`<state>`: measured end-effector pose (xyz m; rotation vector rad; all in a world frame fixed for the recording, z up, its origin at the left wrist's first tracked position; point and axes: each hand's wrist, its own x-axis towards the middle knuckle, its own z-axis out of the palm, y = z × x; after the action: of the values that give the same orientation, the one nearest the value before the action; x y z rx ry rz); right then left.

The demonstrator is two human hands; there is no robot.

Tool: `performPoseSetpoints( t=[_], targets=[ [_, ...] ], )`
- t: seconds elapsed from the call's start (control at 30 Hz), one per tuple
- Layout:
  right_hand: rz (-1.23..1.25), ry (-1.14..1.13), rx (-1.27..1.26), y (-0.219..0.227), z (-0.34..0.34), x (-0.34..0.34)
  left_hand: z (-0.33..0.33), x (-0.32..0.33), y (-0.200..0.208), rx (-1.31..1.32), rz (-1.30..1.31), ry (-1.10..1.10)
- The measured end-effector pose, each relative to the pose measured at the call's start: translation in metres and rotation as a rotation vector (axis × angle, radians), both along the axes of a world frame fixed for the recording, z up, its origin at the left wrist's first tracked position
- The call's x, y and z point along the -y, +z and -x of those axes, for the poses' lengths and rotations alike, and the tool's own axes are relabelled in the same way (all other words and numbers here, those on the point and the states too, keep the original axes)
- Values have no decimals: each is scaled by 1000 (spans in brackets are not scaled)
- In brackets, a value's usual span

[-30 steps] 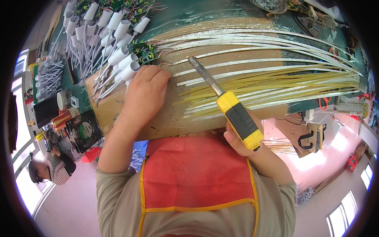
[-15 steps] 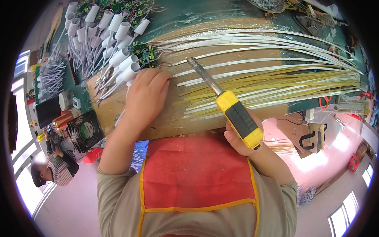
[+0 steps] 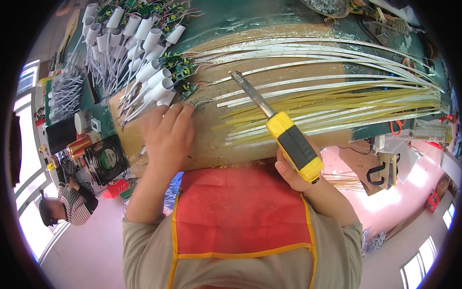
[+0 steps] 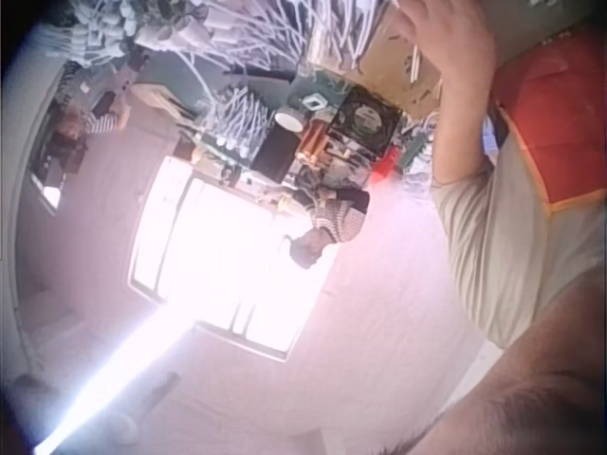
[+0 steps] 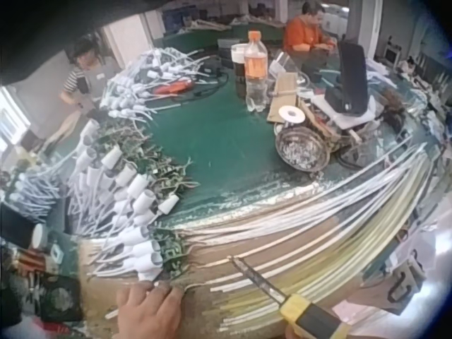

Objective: The person uses a yellow soldering iron to heat and solder connections on a series of white wires attached to small green circuit boards. The person holds the wires steady with their left hand while applying the soldering iron with their right hand, moving sequentially from one wire to the next along a wooden workbench.

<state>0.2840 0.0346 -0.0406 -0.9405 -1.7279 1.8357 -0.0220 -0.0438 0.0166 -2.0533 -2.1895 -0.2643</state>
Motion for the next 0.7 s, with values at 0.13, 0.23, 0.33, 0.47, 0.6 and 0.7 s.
performPoseSetpoints(
  t=[0.13,0.23,0.33,0.47,0.6,0.7],
  targets=[
    [42,-23,-55,-6,-2,2,5,-4,5,43,-44,-81],
    [142,-82,-128,-6,-2,5,6,-9,26,151,-55,-49],
    [174,-166,-269,3,12,5,18,-36,47,-11,-169,-121],
    [177,-146,-289,3,16,7,51,-68,27,-85,-191,-150],
    [218,-135,-335,7,17,4,73,-80,21,142,-254,-142],
    [229,-168,-354,8,18,4,93,-90,21,295,-279,144]
  ],
)
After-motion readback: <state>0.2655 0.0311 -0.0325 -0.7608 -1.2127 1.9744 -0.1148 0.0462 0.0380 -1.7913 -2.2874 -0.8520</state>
